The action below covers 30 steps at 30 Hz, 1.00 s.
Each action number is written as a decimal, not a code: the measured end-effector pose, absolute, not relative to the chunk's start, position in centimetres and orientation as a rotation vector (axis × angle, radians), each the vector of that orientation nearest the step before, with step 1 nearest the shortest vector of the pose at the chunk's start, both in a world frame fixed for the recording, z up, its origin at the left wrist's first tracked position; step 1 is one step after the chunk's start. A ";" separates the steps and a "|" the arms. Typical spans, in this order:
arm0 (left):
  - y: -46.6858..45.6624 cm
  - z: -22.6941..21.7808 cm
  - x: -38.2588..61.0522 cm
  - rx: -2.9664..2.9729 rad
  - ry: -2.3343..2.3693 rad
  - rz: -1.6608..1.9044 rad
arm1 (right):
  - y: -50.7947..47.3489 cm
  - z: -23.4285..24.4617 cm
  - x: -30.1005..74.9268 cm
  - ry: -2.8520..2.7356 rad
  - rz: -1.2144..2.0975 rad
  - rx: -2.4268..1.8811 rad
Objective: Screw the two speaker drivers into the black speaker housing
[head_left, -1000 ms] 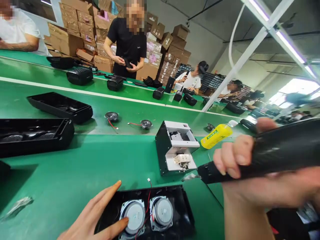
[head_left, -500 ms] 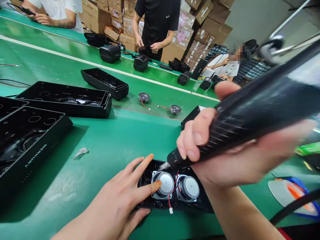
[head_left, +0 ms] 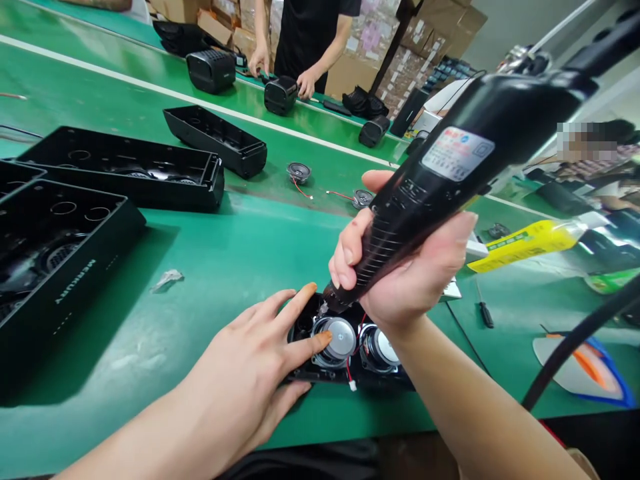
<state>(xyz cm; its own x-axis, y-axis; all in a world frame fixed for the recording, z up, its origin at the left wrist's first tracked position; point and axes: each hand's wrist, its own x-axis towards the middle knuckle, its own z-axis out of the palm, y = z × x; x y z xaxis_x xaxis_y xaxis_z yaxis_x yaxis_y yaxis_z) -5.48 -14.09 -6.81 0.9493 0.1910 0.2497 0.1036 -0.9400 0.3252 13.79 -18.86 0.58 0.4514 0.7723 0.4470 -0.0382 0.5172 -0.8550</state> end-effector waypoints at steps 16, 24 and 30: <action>-14.3 -6.9 -5.5 2.774 0.205 0.400 | -18.8 -0.7 13.8 -1.001 0.652 -0.849; -13.9 -6.7 -5.4 2.790 0.178 0.451 | -19.0 -1.5 13.1 -1.056 0.685 -0.812; -14.0 -7.2 -5.7 2.775 0.198 0.444 | -19.1 -2.3 13.1 -1.062 0.774 -0.760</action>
